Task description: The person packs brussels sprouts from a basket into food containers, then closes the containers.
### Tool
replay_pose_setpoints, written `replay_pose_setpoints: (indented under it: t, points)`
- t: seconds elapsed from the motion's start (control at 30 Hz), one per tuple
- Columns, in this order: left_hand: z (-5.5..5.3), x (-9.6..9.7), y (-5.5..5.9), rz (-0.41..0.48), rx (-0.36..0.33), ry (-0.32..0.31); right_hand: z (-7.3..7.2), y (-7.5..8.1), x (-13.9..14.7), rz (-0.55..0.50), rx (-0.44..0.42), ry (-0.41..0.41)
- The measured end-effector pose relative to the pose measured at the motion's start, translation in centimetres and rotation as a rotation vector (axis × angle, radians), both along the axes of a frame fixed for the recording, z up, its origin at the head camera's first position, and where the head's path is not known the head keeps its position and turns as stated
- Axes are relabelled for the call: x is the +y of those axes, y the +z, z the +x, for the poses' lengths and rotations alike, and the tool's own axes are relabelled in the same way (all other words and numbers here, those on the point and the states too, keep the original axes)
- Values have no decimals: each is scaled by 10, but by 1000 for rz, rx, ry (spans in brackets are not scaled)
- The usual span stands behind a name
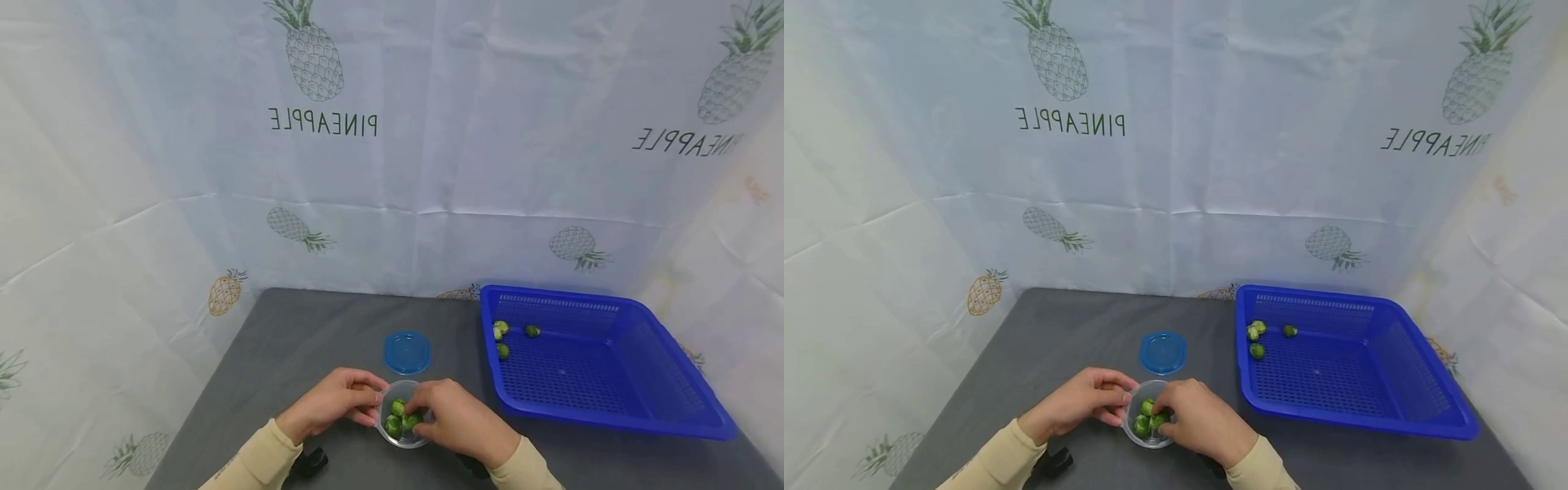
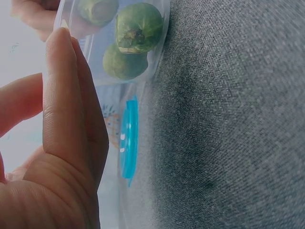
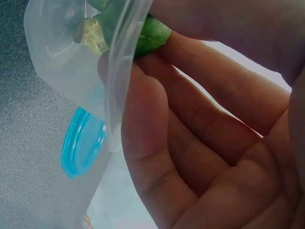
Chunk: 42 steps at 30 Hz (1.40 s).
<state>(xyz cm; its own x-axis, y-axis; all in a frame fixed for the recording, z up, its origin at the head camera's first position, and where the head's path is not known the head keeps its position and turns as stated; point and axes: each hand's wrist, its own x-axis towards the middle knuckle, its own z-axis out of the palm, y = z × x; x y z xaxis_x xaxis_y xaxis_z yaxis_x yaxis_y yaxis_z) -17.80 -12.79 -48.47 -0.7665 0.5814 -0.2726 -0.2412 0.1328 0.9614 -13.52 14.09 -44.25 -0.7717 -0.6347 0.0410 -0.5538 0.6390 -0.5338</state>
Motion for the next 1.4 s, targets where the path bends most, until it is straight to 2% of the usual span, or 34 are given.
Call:
replay_pose_setpoints:
  t: [0.3,0.7,1.07,1.23,1.4]
  points:
    - [2,-4,-2,4,3,-1,3,-5,-6,29,26,5]
    - [0,-2,-2,-1,7,6,2,-3,-7,55,8,0]
    - [-1,0,0,13,21,-14,-2,-7,-6,51,-21,15]
    - [-3,0,-1,3,24,-13,-4,-7,-5,33,-31,17]
    - [-4,-1,-3,1,26,-7,-3,3,4,-43,-39,3]
